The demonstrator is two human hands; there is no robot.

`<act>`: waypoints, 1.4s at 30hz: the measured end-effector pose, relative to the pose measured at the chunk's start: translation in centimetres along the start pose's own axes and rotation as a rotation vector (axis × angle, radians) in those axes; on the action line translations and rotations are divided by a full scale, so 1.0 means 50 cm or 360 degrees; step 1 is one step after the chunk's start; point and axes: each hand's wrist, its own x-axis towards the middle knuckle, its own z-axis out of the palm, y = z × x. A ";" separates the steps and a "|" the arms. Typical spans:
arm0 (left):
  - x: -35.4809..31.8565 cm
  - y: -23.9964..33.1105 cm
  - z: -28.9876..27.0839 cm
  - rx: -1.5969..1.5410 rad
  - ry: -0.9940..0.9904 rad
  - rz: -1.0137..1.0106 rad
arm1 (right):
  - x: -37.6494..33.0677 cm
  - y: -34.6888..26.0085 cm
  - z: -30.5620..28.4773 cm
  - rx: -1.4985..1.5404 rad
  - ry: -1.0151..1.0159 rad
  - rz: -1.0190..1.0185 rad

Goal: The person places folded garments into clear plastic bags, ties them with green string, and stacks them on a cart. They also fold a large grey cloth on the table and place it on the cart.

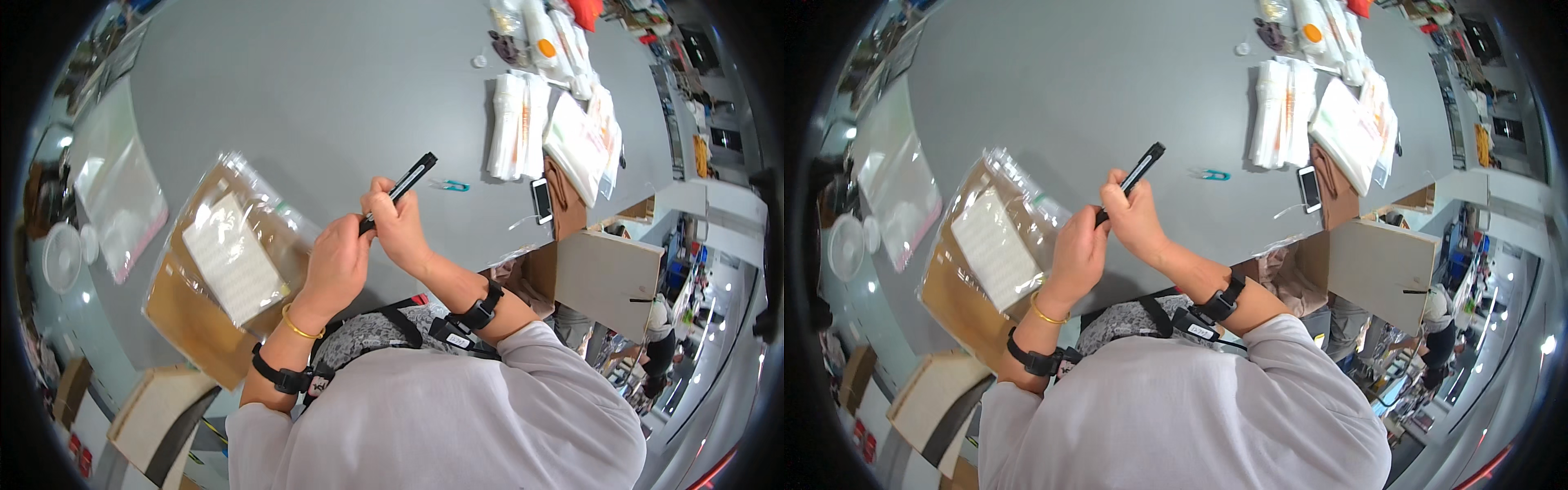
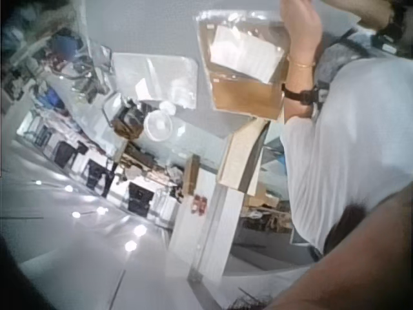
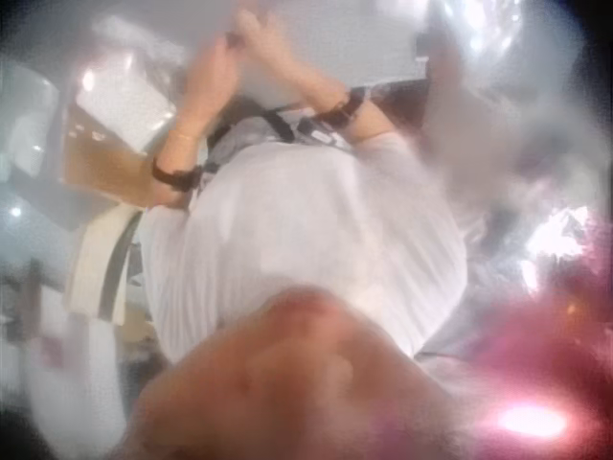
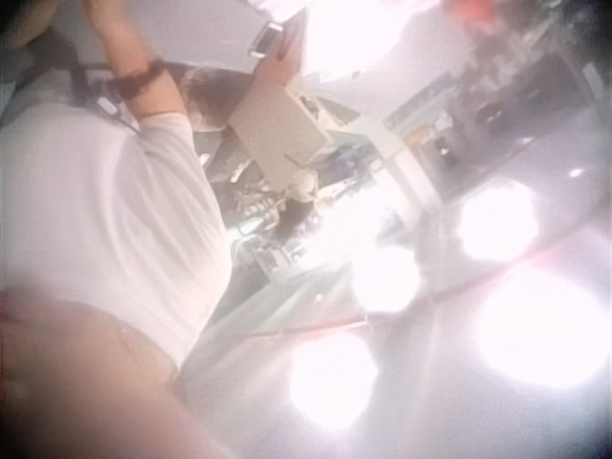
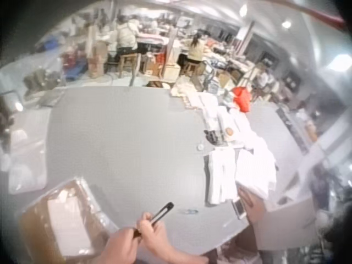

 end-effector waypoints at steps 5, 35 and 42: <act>0.152 0.004 0.083 -0.0065 -0.0314 -0.0334 | 0.133 0.080 -0.211 -0.0414 0.0037 0.0136; -0.654 -0.404 -0.331 -0.1560 0.1151 -0.1332 | 0.156 0.257 0.113 -0.0626 -0.0935 0.0709; -0.824 -0.413 -0.207 -0.1573 0.1186 -0.1266 | -0.144 0.221 0.220 -0.1184 -0.1094 0.0533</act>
